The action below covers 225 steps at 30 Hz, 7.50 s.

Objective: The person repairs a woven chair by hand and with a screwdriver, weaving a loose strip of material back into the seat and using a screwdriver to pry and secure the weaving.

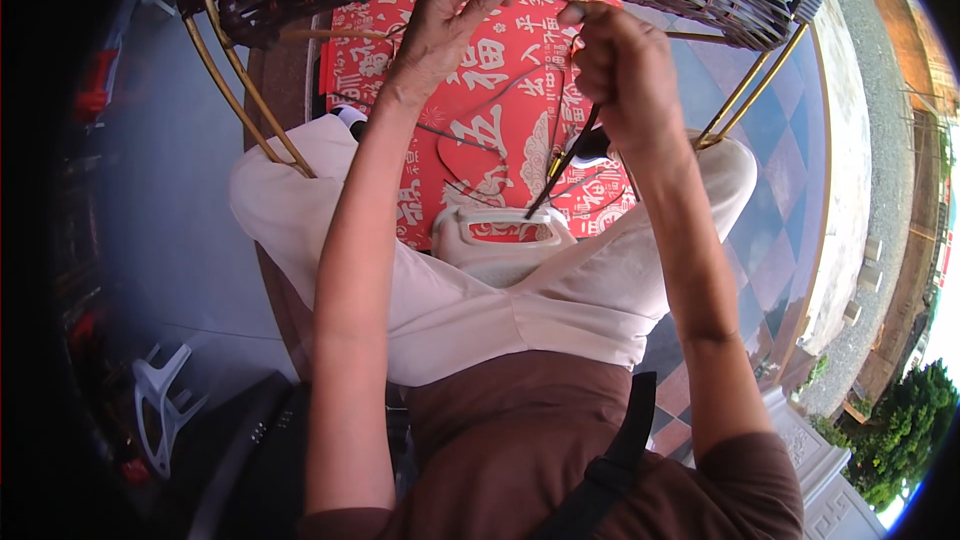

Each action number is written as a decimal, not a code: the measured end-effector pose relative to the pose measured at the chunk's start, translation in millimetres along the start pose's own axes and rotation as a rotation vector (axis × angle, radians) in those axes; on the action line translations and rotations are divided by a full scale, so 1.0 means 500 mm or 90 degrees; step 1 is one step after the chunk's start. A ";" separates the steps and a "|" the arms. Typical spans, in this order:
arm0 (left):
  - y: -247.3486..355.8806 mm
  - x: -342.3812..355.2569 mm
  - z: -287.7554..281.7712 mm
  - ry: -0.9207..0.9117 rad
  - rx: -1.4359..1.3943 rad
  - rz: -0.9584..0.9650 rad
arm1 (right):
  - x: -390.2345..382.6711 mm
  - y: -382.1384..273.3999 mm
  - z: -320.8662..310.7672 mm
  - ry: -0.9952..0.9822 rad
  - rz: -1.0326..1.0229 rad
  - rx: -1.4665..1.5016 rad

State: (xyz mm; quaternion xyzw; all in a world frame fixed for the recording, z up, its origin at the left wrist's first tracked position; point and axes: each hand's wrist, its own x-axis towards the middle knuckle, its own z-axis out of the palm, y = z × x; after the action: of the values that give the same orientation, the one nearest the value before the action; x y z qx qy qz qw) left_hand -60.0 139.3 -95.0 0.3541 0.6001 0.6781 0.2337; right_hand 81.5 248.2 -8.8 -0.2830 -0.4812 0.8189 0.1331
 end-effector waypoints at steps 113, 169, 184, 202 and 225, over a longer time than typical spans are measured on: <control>0.048 0.013 0.114 0.396 -0.333 0.013 | -0.001 0.065 0.033 0.050 -0.050 -0.182; 0.002 0.012 0.003 0.123 -0.363 -0.054 | 0.082 0.131 -0.073 0.080 -0.039 -0.380; 0.047 -0.005 0.047 0.161 -0.267 -0.001 | 0.041 0.072 0.033 0.003 -0.065 0.371; 0.043 -0.013 0.038 0.152 -0.286 0.010 | 0.048 0.104 0.111 0.197 -0.261 0.130; 0.020 -0.011 0.020 0.144 -0.252 -0.018 | 0.080 0.125 0.135 0.279 -0.305 0.162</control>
State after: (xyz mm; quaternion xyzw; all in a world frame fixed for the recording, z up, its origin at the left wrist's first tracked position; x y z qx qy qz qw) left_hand -47.7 139.9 -85.9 0.2149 0.4829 0.8144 0.2395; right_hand 12.5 188.3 -50.5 -0.3123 -0.3876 0.7376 0.4563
